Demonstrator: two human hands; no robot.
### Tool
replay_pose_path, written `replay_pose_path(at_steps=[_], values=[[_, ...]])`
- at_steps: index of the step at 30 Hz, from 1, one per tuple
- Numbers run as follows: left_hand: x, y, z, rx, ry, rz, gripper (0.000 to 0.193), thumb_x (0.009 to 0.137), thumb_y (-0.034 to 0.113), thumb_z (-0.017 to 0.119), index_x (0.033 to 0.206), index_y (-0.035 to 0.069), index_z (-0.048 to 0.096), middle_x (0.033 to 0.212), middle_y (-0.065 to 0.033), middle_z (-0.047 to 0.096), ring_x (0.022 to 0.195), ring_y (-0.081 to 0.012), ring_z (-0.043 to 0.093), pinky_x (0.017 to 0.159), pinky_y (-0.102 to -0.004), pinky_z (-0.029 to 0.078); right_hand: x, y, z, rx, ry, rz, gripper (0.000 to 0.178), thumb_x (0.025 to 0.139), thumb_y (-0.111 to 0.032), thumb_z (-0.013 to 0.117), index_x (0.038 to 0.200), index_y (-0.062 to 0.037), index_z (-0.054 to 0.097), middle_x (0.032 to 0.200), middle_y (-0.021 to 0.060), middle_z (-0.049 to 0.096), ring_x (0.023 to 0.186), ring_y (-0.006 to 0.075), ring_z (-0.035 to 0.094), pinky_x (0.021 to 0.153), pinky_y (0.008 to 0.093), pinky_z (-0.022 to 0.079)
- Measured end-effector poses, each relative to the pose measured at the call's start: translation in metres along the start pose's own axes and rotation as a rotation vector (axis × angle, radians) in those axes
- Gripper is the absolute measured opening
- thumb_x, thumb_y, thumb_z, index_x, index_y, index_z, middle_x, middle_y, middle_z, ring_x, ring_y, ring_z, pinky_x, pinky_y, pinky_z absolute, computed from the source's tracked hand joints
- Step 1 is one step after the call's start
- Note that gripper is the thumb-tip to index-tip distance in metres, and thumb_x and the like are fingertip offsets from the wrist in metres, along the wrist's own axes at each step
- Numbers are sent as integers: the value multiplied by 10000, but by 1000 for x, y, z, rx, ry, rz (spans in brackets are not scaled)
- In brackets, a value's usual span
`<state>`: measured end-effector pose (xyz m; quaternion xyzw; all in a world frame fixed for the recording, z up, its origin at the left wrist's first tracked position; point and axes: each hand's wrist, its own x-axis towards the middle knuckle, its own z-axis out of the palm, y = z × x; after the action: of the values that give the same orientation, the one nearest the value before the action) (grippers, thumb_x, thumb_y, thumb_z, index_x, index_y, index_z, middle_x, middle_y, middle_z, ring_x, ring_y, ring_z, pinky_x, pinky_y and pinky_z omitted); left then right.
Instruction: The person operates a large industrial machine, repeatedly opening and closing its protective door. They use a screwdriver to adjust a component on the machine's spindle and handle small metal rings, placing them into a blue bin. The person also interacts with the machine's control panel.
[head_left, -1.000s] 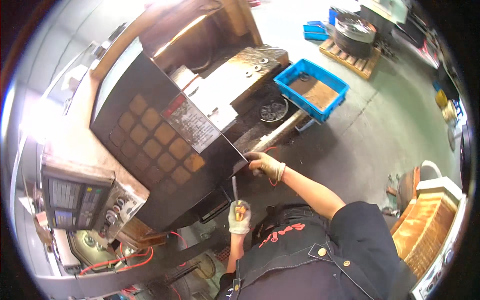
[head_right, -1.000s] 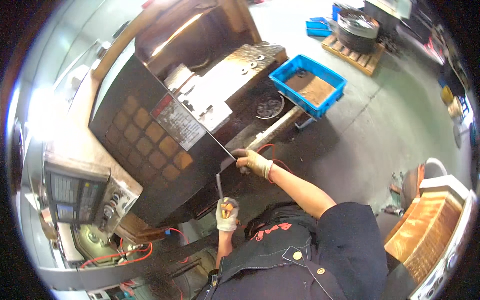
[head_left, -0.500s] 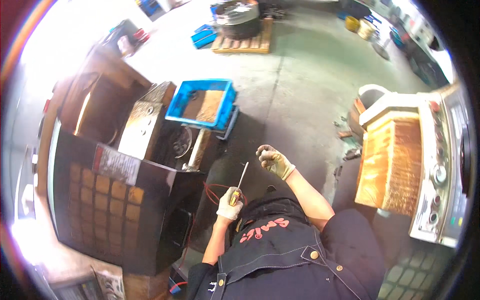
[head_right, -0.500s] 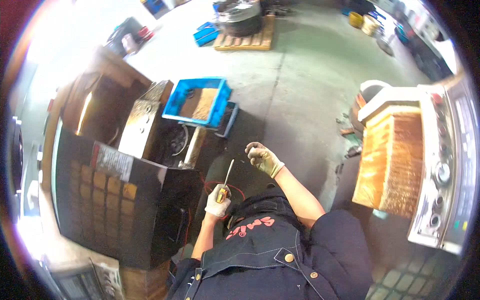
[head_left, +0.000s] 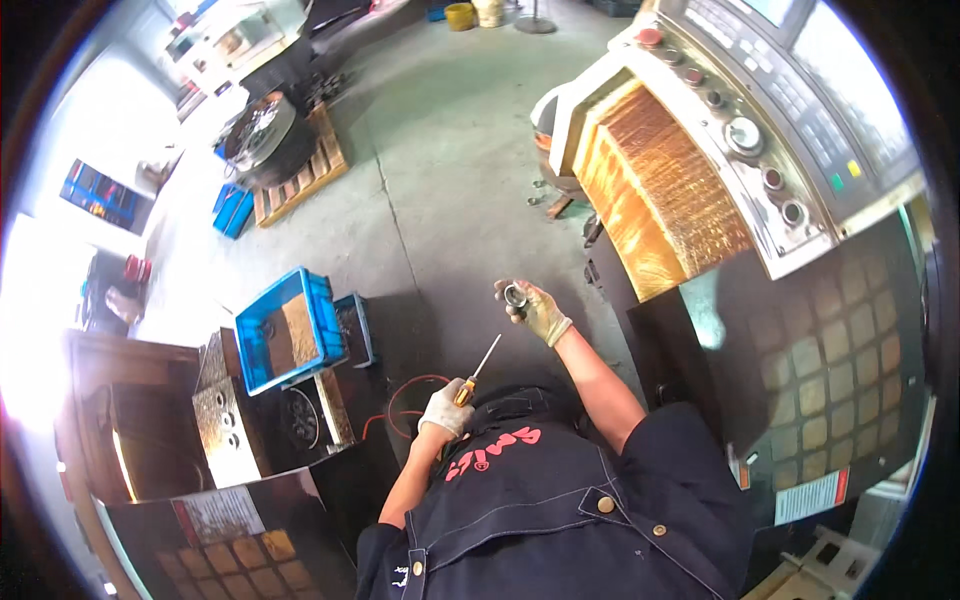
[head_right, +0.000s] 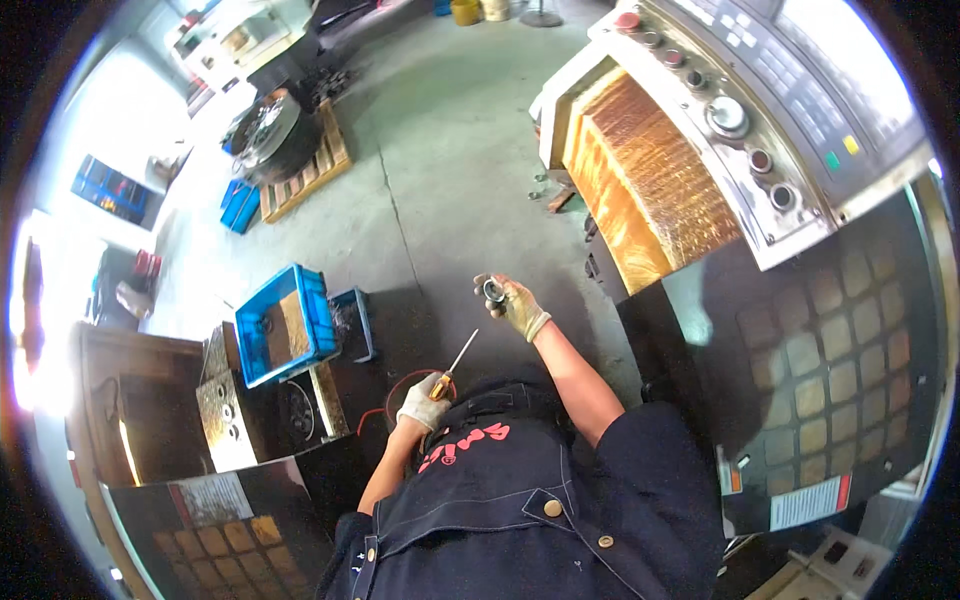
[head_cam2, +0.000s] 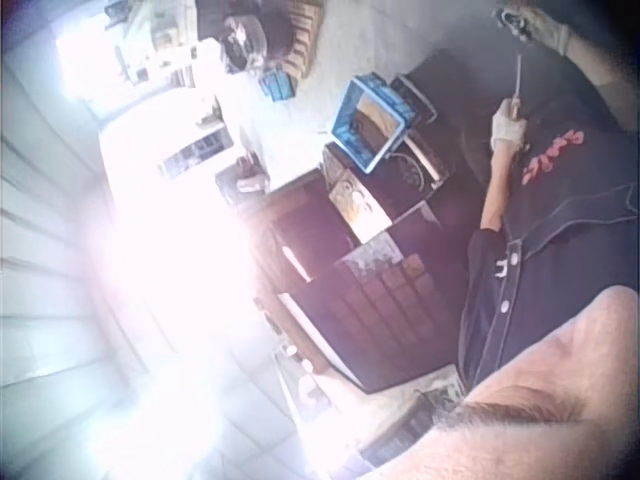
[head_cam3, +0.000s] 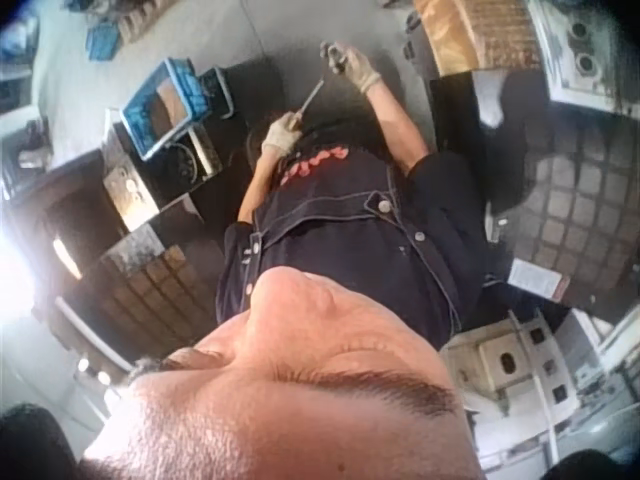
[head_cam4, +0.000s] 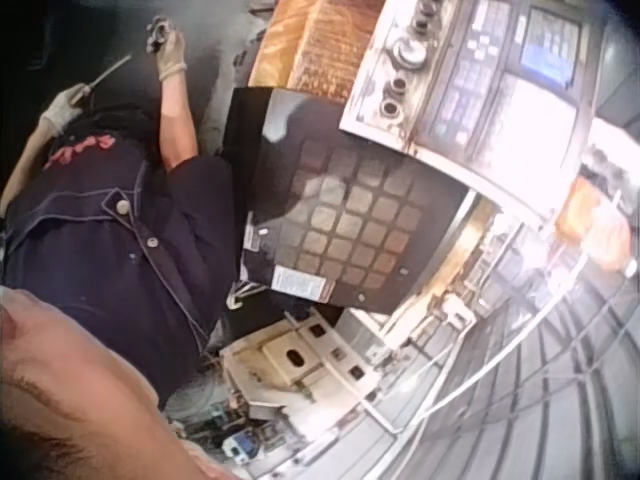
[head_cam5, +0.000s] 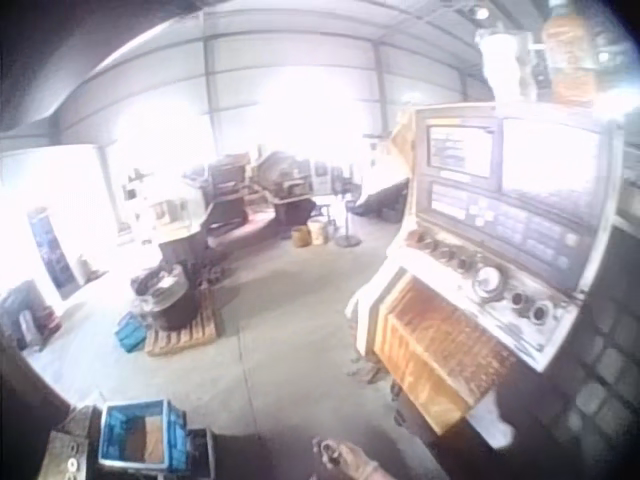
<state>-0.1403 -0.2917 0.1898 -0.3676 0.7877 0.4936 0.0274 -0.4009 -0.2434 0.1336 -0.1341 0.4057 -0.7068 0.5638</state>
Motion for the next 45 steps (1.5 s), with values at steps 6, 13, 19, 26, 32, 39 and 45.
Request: replay_pose_path(at_steps=[6, 13, 19, 26, 32, 39, 45], values=[[-2, -7, 0, 74, -109, 111, 293, 661, 105, 570, 949, 69, 525, 815, -212, 581, 813, -402, 551, 671, -428, 432, -28, 16, -6, 147, 52, 8, 396, 860, -392, 497, 1060, -55, 553, 870, 81, 619, 571, 119, 570, 394, 161, 371], [-25, -9, 16, 111, -232, 111, 288, 662, 166, 579, 934, 79, 554, 832, -207, 595, 819, -385, 568, 699, -425, 444, -104, 56, -3, 34, 290, -56, 394, 865, -389, 489, 1057, -51, 548, 859, 75, 627, 579, 130, 571, 441, 196, 430], [-39, -9, 42, 316, -473, 183, 312, 677, 197, 577, 964, 81, 535, 863, -201, 596, 852, -385, 561, 711, -436, 443, -183, 80, -36, 70, 531, -40, 274, 894, -339, 450, 906, -84, 551, 823, 58, 631, 607, 112, 573, 439, 216, 428], [-56, 37, 73, 336, -530, 385, 328, 677, 175, 585, 989, 94, 526, 857, -192, 593, 840, -379, 562, 710, -415, 446, -256, 102, -37, -111, 747, -143, 278, 894, -349, 443, 828, -102, 552, 777, 33, 629, 575, 114, 570, 456, 250, 448], [-74, 46, 119, 17, -581, 629, 286, 655, 70, 580, 935, 70, 527, 775, -140, 589, 734, -272, 600, 670, -346, 465, -340, 149, -65, 597, 730, -332, 157, 820, -239, 588, 862, -89, 563, 835, 41, 599, 758, 190, 583, 631, 309, 488], [-79, 51, 189, -443, -509, 458, 144, 724, 46, 553, 866, 48, 532, 704, -43, 549, 660, -117, 536, 643, -254, 448, -490, 206, -107, 914, 835, -353, 146, 783, -205, 627, 870, -105, 567, 830, 45, 573, 794, 219, 564, 718, 329, 480], [-49, 54, 219, -793, -472, 406, 94, 786, 15, 536, 874, -5, 512, 782, -42, 534, 710, -107, 533, 662, -247, 464, -609, 199, -129, 938, 970, -856, 284, 768, -326, 611, 872, -72, 537, 834, 102, 560, 746, 189, 549, 701, 304, 475]])
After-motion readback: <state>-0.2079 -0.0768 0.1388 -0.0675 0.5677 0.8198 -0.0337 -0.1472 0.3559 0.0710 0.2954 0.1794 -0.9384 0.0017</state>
